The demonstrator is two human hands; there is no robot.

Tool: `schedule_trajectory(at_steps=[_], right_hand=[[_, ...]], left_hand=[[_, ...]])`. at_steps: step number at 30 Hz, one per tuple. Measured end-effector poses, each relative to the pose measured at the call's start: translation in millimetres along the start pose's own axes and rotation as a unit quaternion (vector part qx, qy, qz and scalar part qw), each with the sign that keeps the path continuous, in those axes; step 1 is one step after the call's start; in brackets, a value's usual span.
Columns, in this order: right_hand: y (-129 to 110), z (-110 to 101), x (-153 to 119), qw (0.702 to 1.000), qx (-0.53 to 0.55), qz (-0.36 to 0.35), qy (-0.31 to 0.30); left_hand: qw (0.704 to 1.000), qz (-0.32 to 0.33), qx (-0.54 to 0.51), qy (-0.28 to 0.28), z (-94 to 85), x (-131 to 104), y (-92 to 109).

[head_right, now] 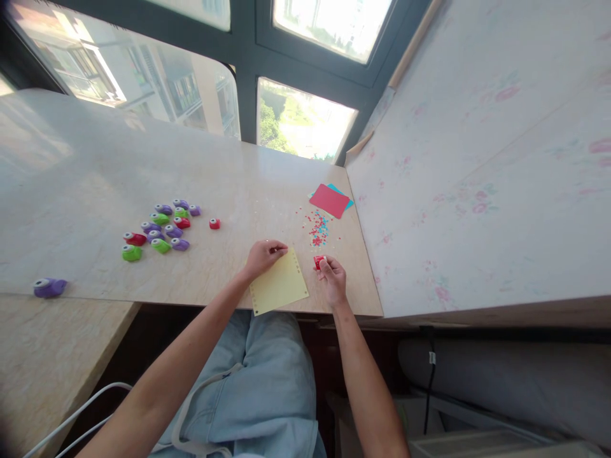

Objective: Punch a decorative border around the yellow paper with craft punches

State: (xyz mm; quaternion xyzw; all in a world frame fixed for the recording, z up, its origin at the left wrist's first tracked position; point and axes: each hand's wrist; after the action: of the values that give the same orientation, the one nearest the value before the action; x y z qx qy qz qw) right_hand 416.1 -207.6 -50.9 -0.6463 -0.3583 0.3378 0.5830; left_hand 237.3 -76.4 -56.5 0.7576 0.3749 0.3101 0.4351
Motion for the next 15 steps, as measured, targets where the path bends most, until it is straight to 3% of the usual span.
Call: schedule_trajectory(at_steps=[3,9,15], right_hand=[[-4,4,-2,0.997,0.073,0.024,-0.019],[-13,5,1,0.989,0.12,0.084,-0.031],[-16,1,1,0.981,0.089,0.136,-0.103]], left_hand=[[0.999,0.006,-0.035,0.005,-0.1,-1,-3],[0.992,-0.021,-0.126,0.01,-2.4,-3,-6],[0.979,-0.045,-0.197,0.025,-7.0,-6,-3]])
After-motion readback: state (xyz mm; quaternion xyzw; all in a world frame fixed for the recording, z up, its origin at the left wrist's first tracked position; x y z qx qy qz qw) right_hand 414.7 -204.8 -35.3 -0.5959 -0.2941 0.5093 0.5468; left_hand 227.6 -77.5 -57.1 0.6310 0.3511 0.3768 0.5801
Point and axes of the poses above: each hand's wrist, its own x-axis towards the middle knuckle, its own z-axis out of the palm, y = z × x, and after that the axes turned 9 degrees about -x, right-handed
